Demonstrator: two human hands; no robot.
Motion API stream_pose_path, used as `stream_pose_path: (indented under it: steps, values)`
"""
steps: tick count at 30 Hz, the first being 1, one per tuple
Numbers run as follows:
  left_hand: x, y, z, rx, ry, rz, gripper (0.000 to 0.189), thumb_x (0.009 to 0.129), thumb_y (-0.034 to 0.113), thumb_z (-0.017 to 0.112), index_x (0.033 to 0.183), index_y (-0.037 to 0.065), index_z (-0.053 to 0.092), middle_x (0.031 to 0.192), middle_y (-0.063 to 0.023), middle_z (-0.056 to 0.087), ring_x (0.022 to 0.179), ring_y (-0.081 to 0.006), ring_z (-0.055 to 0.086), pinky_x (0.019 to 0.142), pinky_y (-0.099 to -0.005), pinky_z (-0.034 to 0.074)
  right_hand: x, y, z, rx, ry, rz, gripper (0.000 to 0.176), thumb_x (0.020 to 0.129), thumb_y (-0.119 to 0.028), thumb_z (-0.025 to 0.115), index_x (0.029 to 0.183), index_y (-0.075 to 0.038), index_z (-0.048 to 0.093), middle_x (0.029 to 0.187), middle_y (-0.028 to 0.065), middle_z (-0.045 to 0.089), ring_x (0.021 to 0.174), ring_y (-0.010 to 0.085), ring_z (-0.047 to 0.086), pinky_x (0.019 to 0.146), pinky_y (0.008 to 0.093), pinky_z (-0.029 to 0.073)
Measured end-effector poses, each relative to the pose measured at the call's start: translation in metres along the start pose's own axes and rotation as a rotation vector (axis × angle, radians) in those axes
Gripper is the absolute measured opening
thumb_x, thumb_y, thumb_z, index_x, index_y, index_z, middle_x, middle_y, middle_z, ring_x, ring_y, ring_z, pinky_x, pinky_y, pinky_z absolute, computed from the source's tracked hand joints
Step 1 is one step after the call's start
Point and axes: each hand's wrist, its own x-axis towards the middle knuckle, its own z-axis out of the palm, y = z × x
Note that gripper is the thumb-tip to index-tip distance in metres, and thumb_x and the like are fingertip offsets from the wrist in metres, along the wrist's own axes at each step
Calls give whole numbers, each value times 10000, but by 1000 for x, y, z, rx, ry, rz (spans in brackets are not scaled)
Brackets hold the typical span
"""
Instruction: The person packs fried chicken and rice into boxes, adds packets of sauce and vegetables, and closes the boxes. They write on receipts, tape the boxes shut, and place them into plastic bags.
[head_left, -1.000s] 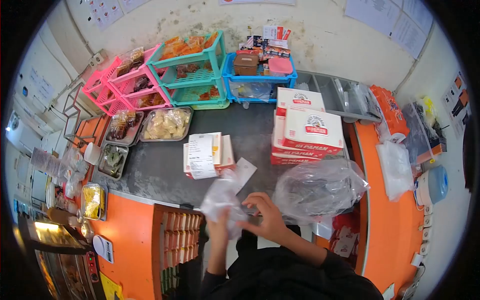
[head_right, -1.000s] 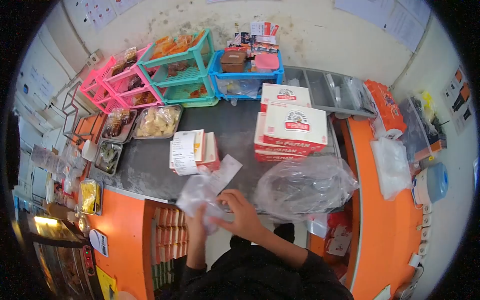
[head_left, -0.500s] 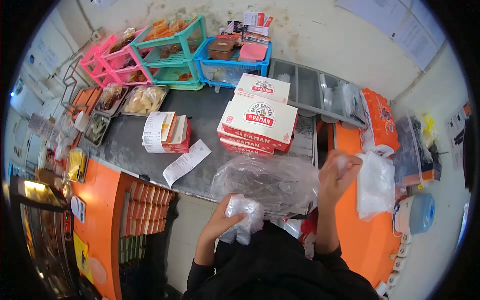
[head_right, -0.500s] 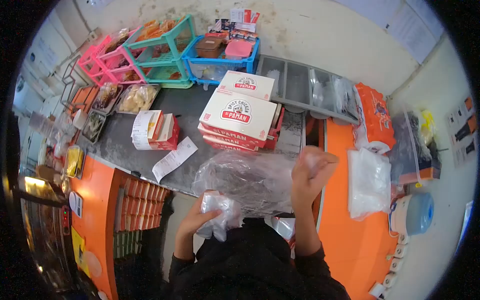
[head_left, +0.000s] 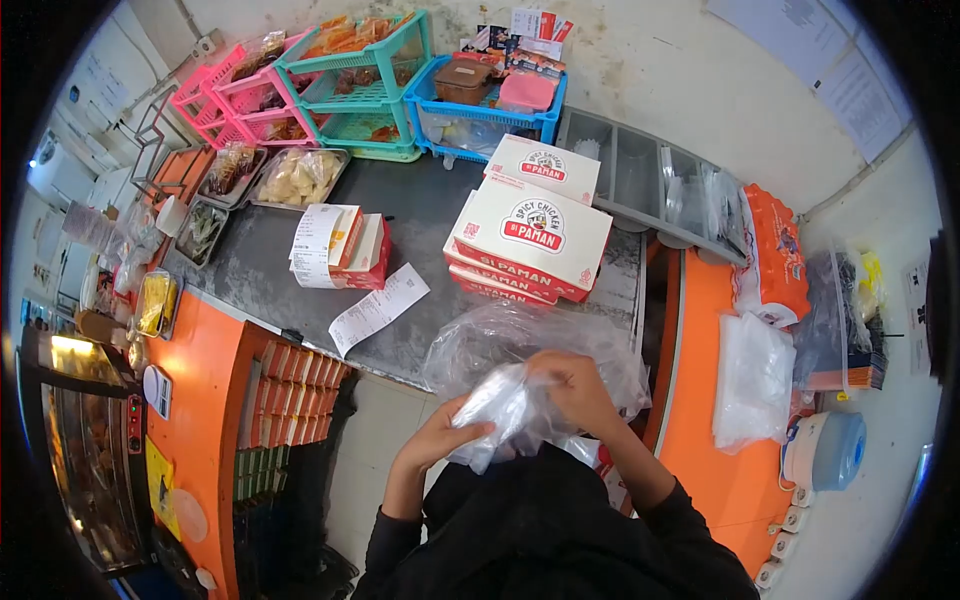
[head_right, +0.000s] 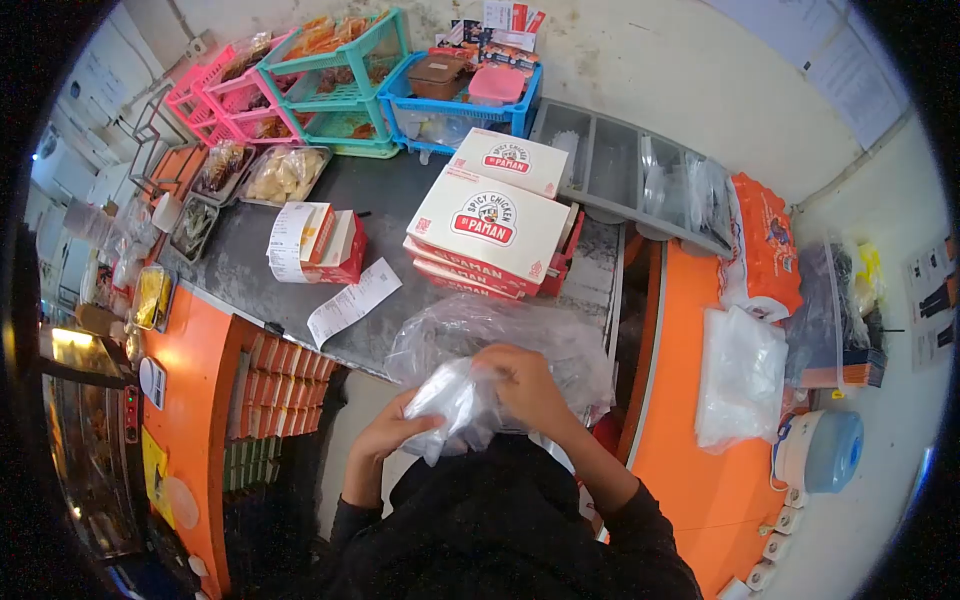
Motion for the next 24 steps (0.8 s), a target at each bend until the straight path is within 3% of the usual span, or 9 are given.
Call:
stream_pose_path:
  steps: [2,6,9,11,12,14,18,20,24]
  values:
    - [-2,-4,-3,39,-12,43,448,778,117,666,1175,6,490,1027,-19,560,927,-81,510,808,-232,414,4,12,-4,330,303,33,173,757,-16,511,905,23,591,833,90,628,750,150,594,664,293,469]
    - [-7,-6,-10,-11,30,40,520,761,82,666,1225,2,446,1079,-34,547,956,-99,509,839,-248,408,10,-19,-47,128,892,-364,153,757,-61,569,899,-11,544,816,73,603,749,118,582,664,298,473]
    - [-7,1,-8,41,36,28,538,751,90,679,1227,5,443,1076,-35,545,954,-102,509,837,-252,409,-5,-58,-34,-538,139,-427,301,715,-202,687,914,-39,530,807,76,600,705,150,605,621,281,468]
    - [-4,8,0,59,-19,37,530,747,96,685,1215,7,453,1075,-34,543,965,-104,505,839,-253,407,-7,-47,2,-421,-29,-278,214,749,-198,654,860,-34,572,755,77,603,677,170,604,612,274,462]
    - [-2,6,1,56,-25,39,530,747,96,685,1215,7,453,1075,-34,543,965,-104,505,839,-253,407,-6,-39,2,-428,-27,-276,214,749,-198,654,860,-34,572,755,77,603,677,170,604,612,274,462]
    - [-1,1,1,21,14,65,527,742,106,692,1204,10,460,1003,-35,571,900,-114,544,803,-253,427,-4,-28,2,-145,-67,26,181,791,-189,620,785,-10,590,716,84,610,677,142,586,633,261,449]
    - [-9,7,-6,-24,-50,-103,448,759,94,671,1163,19,490,908,-29,595,802,-123,578,728,-243,443,1,-22,-18,-63,147,66,189,814,-160,599,743,14,579,667,67,605,685,106,560,617,254,438]
    - [-7,-8,-13,-38,-33,-66,350,784,64,630,1113,21,518,850,-32,608,722,-137,597,654,-232,441,5,-18,-31,24,103,70,160,827,-140,577,785,14,575,767,50,616,737,85,532,630,231,428]
    - [3,-24,-16,-82,-9,110,294,805,46,582,1093,29,526,876,-43,620,797,-141,598,677,-248,447,2,-15,-18,88,227,17,122,829,-116,562,785,-2,565,898,55,599,800,87,516,651,224,425]
